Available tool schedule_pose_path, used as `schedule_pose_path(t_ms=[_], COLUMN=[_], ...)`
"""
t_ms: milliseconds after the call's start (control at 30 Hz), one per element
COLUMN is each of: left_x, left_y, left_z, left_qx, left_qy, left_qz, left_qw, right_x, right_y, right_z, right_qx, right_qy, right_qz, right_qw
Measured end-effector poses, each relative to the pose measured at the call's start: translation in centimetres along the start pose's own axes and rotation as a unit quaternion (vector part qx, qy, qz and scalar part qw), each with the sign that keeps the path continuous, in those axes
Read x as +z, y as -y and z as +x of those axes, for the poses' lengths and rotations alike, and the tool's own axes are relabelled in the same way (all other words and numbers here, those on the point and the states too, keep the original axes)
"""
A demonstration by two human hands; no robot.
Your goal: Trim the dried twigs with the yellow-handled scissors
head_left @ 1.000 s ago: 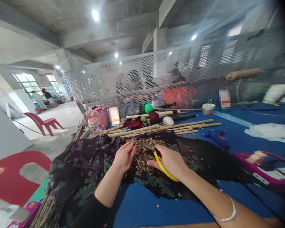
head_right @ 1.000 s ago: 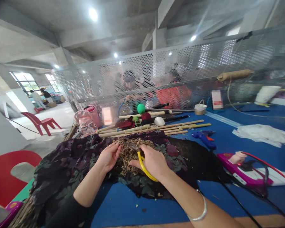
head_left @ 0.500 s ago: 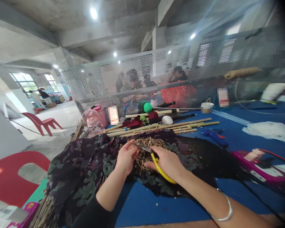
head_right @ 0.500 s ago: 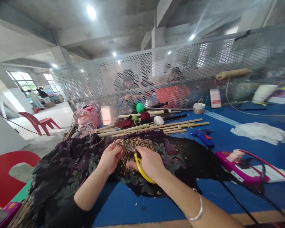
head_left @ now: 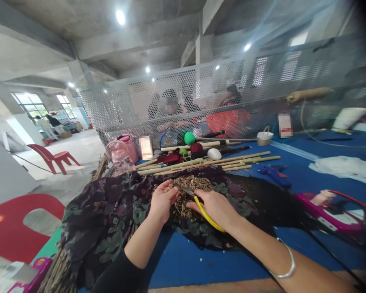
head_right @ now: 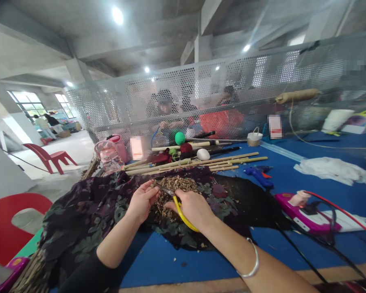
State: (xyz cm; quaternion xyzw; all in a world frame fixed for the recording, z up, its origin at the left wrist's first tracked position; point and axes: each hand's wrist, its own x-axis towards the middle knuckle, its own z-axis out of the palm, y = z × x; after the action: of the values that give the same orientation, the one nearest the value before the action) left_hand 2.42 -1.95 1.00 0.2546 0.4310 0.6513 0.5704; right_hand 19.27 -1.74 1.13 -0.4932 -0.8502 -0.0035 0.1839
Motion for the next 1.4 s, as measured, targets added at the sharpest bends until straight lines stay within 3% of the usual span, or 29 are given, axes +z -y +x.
schedule_pose_path(t_ms=[167, 333, 567, 767, 867, 1100, 1400], left_x=[-0.1, -0.3, -0.5, -0.3, 0.0, 0.3, 0.1], left_y=[0.1, -0.4, -0.1, 0.9, 0.7, 0.2, 0.5], left_z=[0.1, 0.4, 0.6, 0.4, -0.1, -0.6, -0.5], left_qx=[-0.007, 0.013, 0.001, -0.002, -0.005, 0.036, 0.03], left_qy=[-0.007, 0.002, 0.061, 0.087, 0.074, 0.059, 0.027], left_qz=[0.017, -0.052, -0.128, -0.104, -0.077, -0.04, -0.005], left_qw=[1.0, 0.999, 0.99, 0.991, 0.994, 0.997, 0.999], right_x=[0.0, 0.0, 0.0, 0.4, 0.4, -0.2, -0.2], right_y=[-0.1, -0.3, -0.2, -0.1, -0.1, 0.2, 0.1], right_z=[0.1, 0.1, 0.3, 0.2, 0.3, 0.1, 0.1], right_qx=[0.001, 0.003, -0.007, -0.029, -0.028, -0.009, 0.016], right_qy=[0.003, -0.038, -0.051, -0.076, -0.084, -0.046, 0.017], right_qz=[-0.018, 0.065, 0.091, 0.082, 0.075, 0.077, 0.053], right_qw=[1.0, 0.997, 0.994, 0.993, 0.993, 0.996, 0.998])
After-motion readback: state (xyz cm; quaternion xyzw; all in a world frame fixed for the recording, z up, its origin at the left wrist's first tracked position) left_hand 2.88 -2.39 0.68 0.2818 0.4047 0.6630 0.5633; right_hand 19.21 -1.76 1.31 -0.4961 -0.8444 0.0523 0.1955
